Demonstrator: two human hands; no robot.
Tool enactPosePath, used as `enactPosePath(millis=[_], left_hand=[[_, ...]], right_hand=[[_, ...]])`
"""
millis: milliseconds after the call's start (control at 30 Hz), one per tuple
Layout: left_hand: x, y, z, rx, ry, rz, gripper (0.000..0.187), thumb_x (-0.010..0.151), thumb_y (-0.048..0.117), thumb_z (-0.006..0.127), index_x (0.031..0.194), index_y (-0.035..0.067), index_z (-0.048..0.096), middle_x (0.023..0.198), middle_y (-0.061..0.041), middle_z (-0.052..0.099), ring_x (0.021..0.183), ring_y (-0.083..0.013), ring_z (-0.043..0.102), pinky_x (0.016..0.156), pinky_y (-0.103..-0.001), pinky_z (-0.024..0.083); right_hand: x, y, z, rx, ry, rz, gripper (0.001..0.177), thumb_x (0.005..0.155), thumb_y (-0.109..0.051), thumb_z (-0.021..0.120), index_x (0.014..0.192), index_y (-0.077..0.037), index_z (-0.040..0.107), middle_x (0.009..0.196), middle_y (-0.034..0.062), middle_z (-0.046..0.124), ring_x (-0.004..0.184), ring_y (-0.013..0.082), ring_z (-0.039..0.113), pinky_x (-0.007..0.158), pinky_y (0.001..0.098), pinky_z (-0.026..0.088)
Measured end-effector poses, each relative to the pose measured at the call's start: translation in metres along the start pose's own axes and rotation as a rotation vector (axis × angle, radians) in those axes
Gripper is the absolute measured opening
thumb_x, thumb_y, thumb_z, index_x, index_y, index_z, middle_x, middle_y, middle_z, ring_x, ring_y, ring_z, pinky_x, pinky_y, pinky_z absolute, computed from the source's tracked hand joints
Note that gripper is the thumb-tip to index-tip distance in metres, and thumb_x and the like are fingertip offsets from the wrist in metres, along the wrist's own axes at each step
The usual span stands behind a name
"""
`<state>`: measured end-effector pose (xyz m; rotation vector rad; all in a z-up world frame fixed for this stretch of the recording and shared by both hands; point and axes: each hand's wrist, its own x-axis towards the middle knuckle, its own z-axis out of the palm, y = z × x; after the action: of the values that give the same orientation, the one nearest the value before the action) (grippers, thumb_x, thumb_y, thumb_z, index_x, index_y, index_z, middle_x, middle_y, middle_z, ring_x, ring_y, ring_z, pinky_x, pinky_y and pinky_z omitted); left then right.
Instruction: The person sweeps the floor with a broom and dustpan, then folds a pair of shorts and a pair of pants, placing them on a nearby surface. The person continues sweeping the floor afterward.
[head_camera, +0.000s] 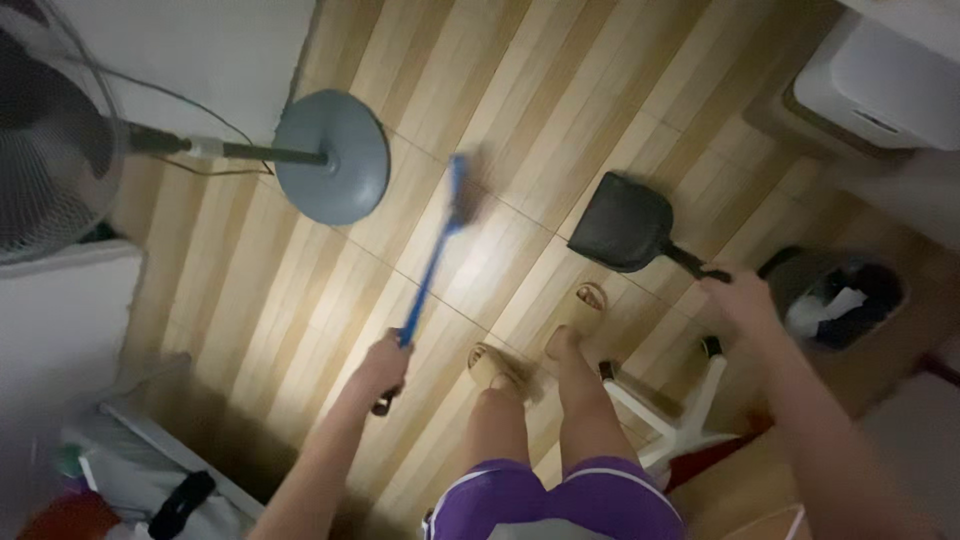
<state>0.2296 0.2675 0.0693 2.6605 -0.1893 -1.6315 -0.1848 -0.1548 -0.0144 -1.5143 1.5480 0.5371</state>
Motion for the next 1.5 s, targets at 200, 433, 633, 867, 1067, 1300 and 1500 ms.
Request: enactPosePath(millis=[200,433,633,867,1067,1300,1500], left_hand=[[0.045,0.033,0.073,0.346,0.056,0.018,0.038,0.094,0.023,0.064,0.110,-0.010,0.053,0.076,-0.024,0.071,0.056,-0.0287,0.070,0.054,-0.041,0.059],[-0.011,0.147,0.269,0.847,-0.118,0.613,0.034,0.094,0.027,0.062,0.100,-0.006,0.058,0.072,-0.019,0.069,0.057,-0.0263,0.067,0.055,-0.040,0.055],[-0.045,0.144,0.253,0.389,-0.379,0.636,0.033,0.093,0.031,0.060,0.092,-0.003,0.063,0.068,-0.016,0.066,0.058,-0.0243,0.064,0.055,-0.040,0.052],[-0.064,0.021,0.077,-0.334,-0.286,0.022,0.031,0.090,0.029,0.063,0.118,0.016,0.057,0.080,-0.008,0.063,0.059,-0.0211,0.057,0.048,-0.039,0.048],[-0.067,-0.021,-0.006,-0.057,-0.076,0.014,0.032,0.097,0.028,0.060,0.119,0.006,0.062,0.079,-0.012,0.069,0.054,-0.0205,0.062,0.047,-0.039,0.054],[-0.027,-0.041,-0.051,0.127,0.073,0.137,0.034,0.097,0.026,0.060,0.118,-0.001,0.063,0.081,-0.022,0.071,0.063,-0.0341,0.072,0.055,-0.043,0.057],[0.041,-0.069,-0.084,0.254,0.134,0.344,0.028,0.092,0.015,0.056,0.113,-0.002,0.064,0.087,-0.027,0.073,0.073,-0.0387,0.074,0.065,-0.051,0.059]], right_hand=[[0.001,-0.017,-0.004,-0.098,-0.028,-0.051,0.048,0.093,-0.033,0.069,0.136,-0.013,0.070,0.098,0.0234,0.074,0.085,0.0305,0.069,0.078,0.0400,0.053],[0.004,-0.025,-0.001,-0.169,0.002,0.018,0.046,0.091,-0.029,0.066,0.135,-0.016,0.071,0.093,0.0197,0.075,0.077,0.0293,0.070,0.072,0.0406,0.054],[0.013,-0.001,-0.001,-0.093,0.038,-0.116,0.044,0.094,-0.035,0.068,0.132,-0.014,0.071,0.109,0.0185,0.072,0.096,0.0332,0.068,0.084,0.0397,0.052],[-0.013,0.032,-0.001,-0.086,0.043,-0.045,0.043,0.091,-0.029,0.065,0.133,-0.021,0.071,0.106,0.0158,0.071,0.091,0.0317,0.069,0.082,0.0407,0.053],[-0.084,0.061,0.017,0.346,0.088,0.136,0.038,0.094,-0.021,0.066,0.131,-0.017,0.071,0.089,0.0105,0.066,0.074,0.0240,0.056,0.067,0.0392,0.046],[-0.167,0.072,0.091,0.771,0.280,0.207,0.027,0.098,-0.011,0.064,0.124,-0.010,0.074,0.081,0.0030,0.057,0.065,0.0153,0.049,0.058,0.0321,0.041],[-0.242,0.065,0.187,0.982,0.378,0.232,0.026,0.100,-0.009,0.060,0.122,-0.010,0.071,0.078,0.0001,0.053,0.060,0.0116,0.048,0.055,0.0299,0.043]])
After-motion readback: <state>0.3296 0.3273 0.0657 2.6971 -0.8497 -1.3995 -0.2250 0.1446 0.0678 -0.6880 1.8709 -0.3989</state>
